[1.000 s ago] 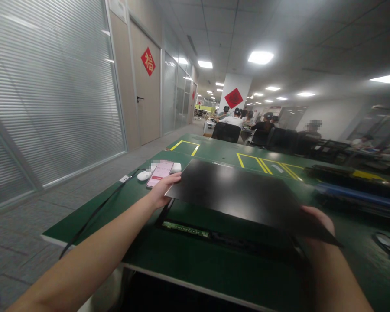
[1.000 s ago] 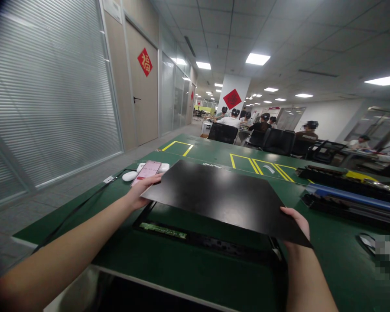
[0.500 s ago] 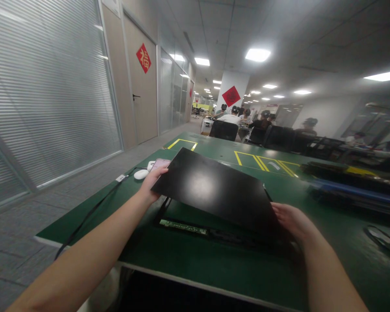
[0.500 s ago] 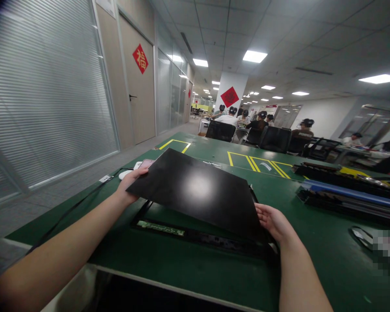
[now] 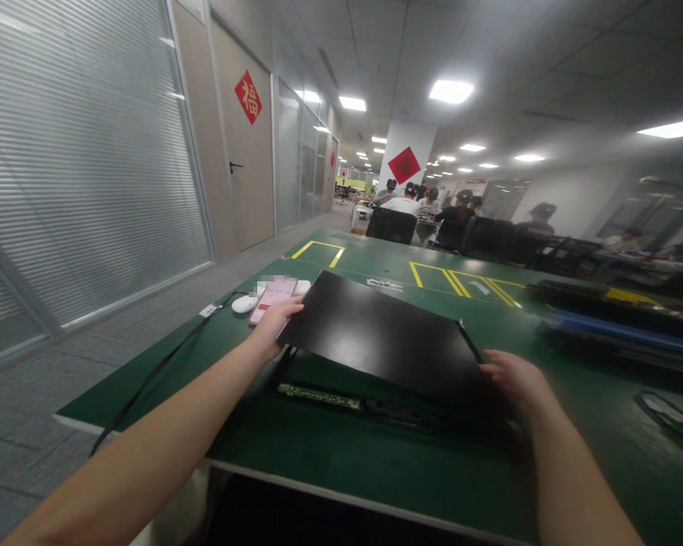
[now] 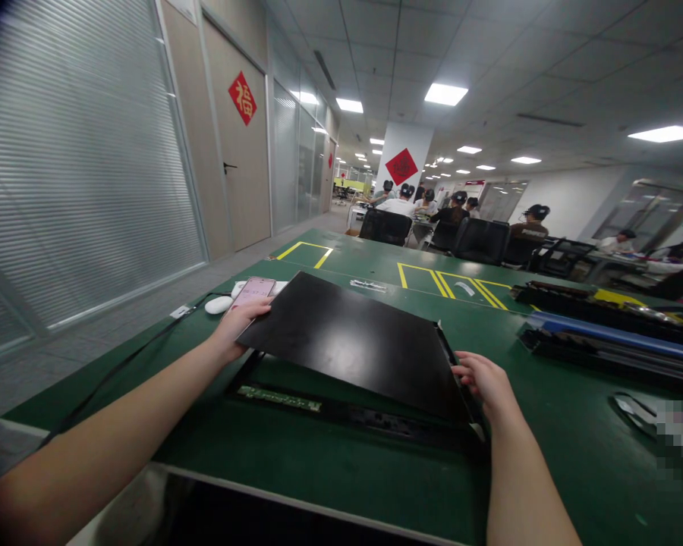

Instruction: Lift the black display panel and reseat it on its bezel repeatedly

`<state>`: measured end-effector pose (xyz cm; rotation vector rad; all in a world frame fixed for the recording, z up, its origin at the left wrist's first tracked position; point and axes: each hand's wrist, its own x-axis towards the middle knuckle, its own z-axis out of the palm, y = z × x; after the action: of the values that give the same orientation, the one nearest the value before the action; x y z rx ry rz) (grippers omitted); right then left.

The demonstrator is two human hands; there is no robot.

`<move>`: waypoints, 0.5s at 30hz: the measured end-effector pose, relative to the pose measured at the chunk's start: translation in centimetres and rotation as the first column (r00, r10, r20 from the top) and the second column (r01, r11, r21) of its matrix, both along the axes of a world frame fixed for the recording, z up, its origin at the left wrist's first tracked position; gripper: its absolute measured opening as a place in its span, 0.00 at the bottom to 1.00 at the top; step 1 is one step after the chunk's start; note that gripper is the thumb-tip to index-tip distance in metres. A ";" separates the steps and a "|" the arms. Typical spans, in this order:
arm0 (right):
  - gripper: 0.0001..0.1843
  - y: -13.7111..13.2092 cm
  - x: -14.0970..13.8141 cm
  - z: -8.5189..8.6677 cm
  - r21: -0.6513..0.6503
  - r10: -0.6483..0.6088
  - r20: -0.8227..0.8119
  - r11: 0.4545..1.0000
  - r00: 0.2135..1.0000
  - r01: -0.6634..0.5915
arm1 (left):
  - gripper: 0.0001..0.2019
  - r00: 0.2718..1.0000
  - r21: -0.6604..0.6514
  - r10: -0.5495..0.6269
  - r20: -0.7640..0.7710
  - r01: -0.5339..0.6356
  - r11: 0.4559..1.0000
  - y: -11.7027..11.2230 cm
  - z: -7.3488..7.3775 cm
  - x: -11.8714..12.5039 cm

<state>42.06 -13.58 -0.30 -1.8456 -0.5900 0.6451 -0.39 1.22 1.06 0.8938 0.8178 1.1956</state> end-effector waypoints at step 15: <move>0.17 -0.4 -0.5 0.5 -0.028 -0.072 0.196 0.996 0.978 0.079 | 0.19 0.991 -0.003 -0.095 -0.089 0.095 0.995 -0.8 -0.3 1.0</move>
<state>41.54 -13.96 0.22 -1.9693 -0.6362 0.4291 0.63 0.45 0.74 0.9826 0.8366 1.0795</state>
